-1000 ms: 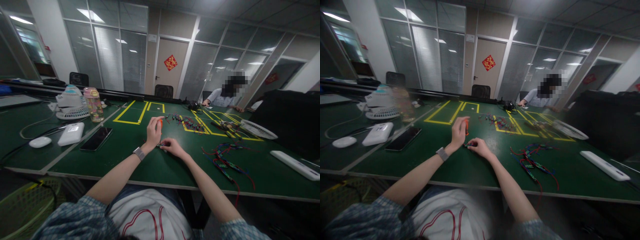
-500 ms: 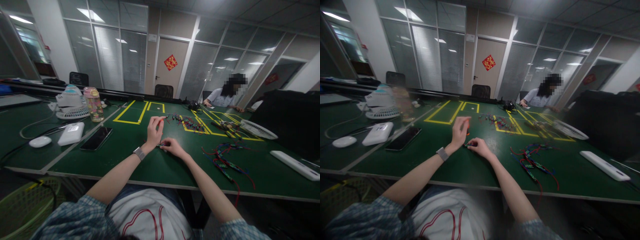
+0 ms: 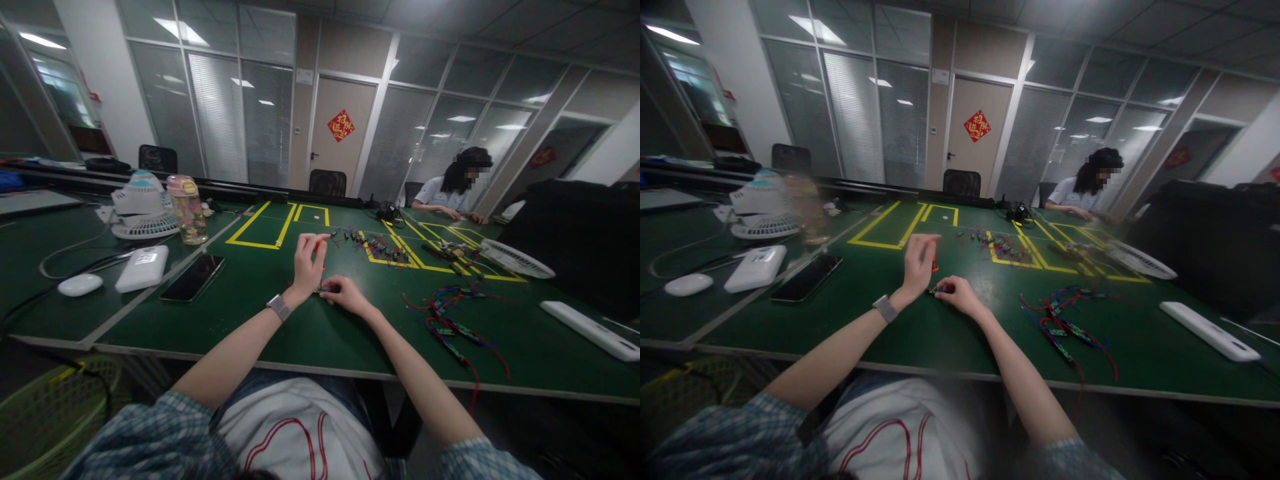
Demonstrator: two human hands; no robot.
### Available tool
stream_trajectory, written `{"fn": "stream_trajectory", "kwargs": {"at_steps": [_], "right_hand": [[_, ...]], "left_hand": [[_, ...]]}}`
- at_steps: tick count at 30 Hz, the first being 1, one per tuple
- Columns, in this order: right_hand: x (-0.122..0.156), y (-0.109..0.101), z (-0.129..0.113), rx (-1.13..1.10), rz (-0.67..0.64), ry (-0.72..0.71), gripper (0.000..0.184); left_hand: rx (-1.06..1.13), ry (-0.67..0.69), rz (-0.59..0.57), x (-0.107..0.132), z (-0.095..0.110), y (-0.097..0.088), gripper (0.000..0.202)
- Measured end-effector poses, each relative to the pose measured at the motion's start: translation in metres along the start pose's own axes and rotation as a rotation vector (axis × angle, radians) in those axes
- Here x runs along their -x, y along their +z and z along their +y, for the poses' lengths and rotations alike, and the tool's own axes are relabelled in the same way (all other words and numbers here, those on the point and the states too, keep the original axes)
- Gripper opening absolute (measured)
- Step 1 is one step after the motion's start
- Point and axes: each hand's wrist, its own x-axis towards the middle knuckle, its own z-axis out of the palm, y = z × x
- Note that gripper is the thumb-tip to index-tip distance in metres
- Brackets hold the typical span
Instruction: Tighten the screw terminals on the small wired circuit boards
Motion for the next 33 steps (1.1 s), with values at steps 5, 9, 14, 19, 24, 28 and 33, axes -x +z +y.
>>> {"fn": "stream_trajectory", "kwargs": {"at_steps": [5, 9, 14, 19, 24, 28, 33], "right_hand": [[0.0002, 0.0001, 0.0006, 0.003, 0.014, -0.012, 0.019], [0.0003, -0.0003, 0.0007, -0.003, 0.006, -0.017, 0.02], [0.0, -0.0004, 0.0008, -0.009, 0.001, -0.014, 0.019], [0.0003, -0.0004, 0.0003, 0.006, 0.006, -0.021, 0.018], [-0.0002, 0.0009, 0.0024, -0.017, 0.008, -0.016, 0.019], [-0.001, 0.0018, 0.0039, -0.018, 0.008, -0.017, 0.02], [-0.0011, 0.001, 0.0033, -0.005, 0.004, -0.017, 0.02]], "left_hand": [[-0.028, 0.016, 0.023, -0.0004, 0.0007, 0.0004, 0.02], [0.052, -0.012, 0.006, -0.0002, -0.0014, 0.0009, 0.028], [0.048, 0.01, -0.009, -0.0005, 0.0019, -0.0014, 0.026], [-0.018, 0.031, 0.022, -0.0009, 0.003, -0.0006, 0.019], [0.064, 0.023, -0.009, -0.0011, 0.0002, 0.0003, 0.028], [0.054, 0.02, -0.01, -0.0011, 0.0008, -0.0003, 0.029], [-0.021, 0.022, 0.028, -0.0007, 0.002, 0.0003, 0.02]]}}
